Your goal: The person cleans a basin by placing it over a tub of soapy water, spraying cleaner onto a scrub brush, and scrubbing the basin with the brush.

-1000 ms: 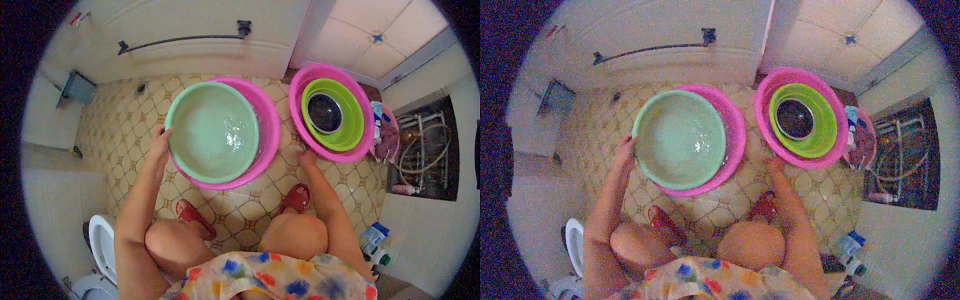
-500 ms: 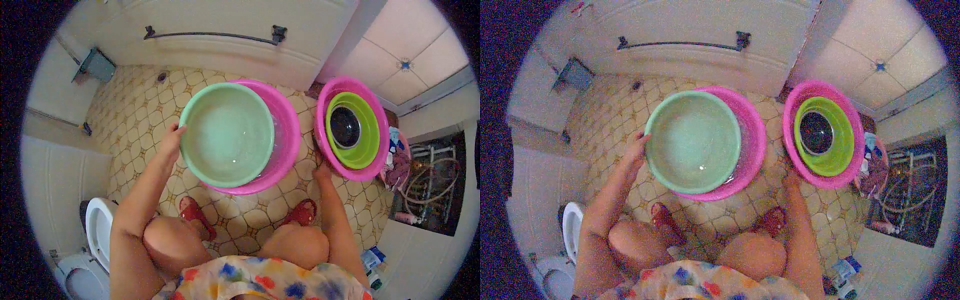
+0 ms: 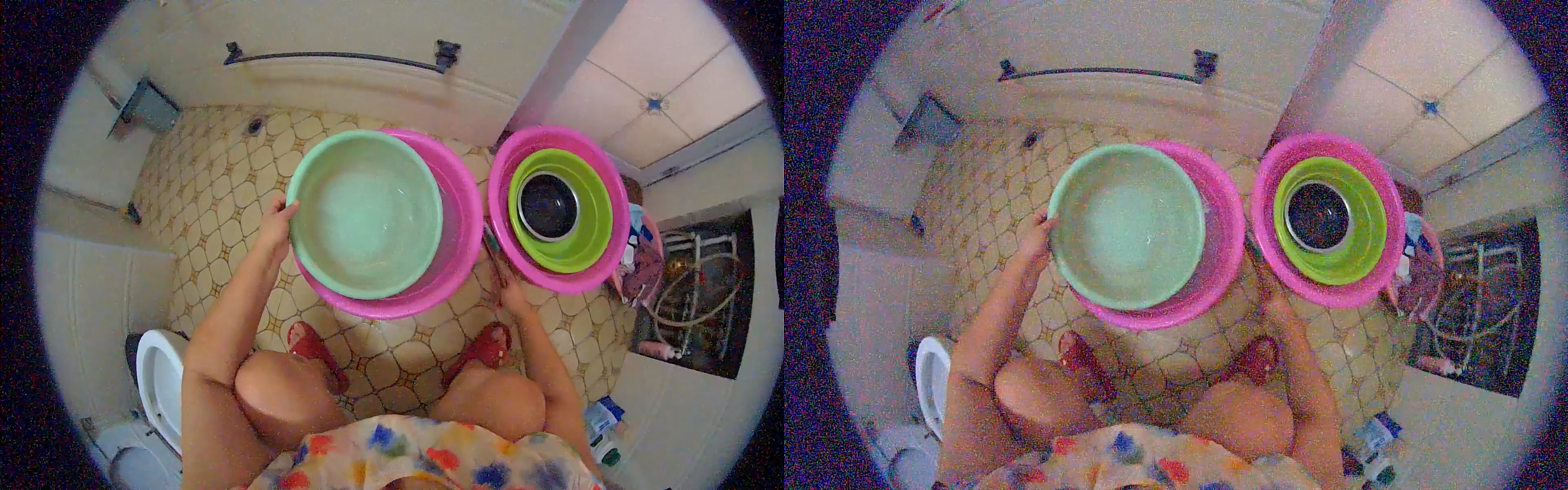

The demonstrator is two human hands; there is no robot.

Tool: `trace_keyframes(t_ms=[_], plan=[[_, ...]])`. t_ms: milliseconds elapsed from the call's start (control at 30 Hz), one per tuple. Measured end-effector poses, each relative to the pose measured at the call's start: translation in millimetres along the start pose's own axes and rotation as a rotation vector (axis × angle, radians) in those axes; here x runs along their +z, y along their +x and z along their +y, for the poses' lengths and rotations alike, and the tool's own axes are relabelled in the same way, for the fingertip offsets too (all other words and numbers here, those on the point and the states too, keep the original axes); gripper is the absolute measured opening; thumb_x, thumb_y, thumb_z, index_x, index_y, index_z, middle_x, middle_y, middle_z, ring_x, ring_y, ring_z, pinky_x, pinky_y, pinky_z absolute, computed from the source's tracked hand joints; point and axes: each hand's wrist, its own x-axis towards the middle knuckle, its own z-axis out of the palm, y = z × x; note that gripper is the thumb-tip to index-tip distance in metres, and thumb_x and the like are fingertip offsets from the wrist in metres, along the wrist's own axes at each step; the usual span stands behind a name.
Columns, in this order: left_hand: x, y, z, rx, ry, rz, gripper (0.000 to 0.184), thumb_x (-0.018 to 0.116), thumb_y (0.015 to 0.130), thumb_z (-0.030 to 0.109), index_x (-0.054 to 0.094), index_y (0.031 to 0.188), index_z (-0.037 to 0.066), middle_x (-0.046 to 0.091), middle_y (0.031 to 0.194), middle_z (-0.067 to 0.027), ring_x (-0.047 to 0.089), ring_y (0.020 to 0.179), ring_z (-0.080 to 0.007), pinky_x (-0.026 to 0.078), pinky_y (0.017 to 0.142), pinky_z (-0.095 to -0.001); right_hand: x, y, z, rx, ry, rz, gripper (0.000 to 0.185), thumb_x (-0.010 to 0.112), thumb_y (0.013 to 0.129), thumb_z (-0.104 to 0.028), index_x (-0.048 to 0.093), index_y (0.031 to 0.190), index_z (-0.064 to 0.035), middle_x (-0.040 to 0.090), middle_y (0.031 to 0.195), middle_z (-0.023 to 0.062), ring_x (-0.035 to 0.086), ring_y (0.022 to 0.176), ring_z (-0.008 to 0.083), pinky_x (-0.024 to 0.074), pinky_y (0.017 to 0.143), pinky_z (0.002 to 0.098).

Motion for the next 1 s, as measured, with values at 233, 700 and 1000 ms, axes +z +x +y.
trace_keyframes(t_ms=[233,700,1000], plan=[[13.5,-19.0,19.8,-0.013,0.006,0.06,0.023,0.053,0.084,0.01,0.051,0.106,0.005,0.058,0.099,-0.0078,0.054,0.089,-0.0222,0.044,0.079,-0.0357,-2.7,-96.7,42.6,0.251,0.151,-0.019,0.039,0.053,0.085,-0.027,0.049,0.113,-0.0012,0.056,0.105,0.0152,0.053,0.094,0.0263,0.043,0.078,0.0362],[9.6,17.6,2.9,-0.028,-0.027,-0.077,0.024,0.05,0.086,0.007,0.053,0.11,0.004,0.058,0.095,-0.008,0.056,0.084,-0.0214,0.047,0.073,-0.0369,-56.1,-2.7,-134.6,-0.255,-0.187,0.275,0.042,0.069,0.073,-0.032,0.048,0.093,-0.0015,0.056,0.079,0.0157,0.056,0.073,0.0277,0.0431,0.065,0.0371],[15.3,13.5,-8.9,-0.037,-0.049,-0.063,0.027,0.057,0.082,0.008,0.048,0.106,0.004,0.056,0.092,-0.009,0.055,0.078,-0.0209,0.048,0.066,-0.0357,-86.7,25.3,-246.5,-0.288,-0.007,-0.05,0.03,0.066,0.078,-0.022,0.046,0.09,-0.0037,0.056,0.068,0.0067,0.054,0.053,0.014,0.0448,0.047,0.0274]])
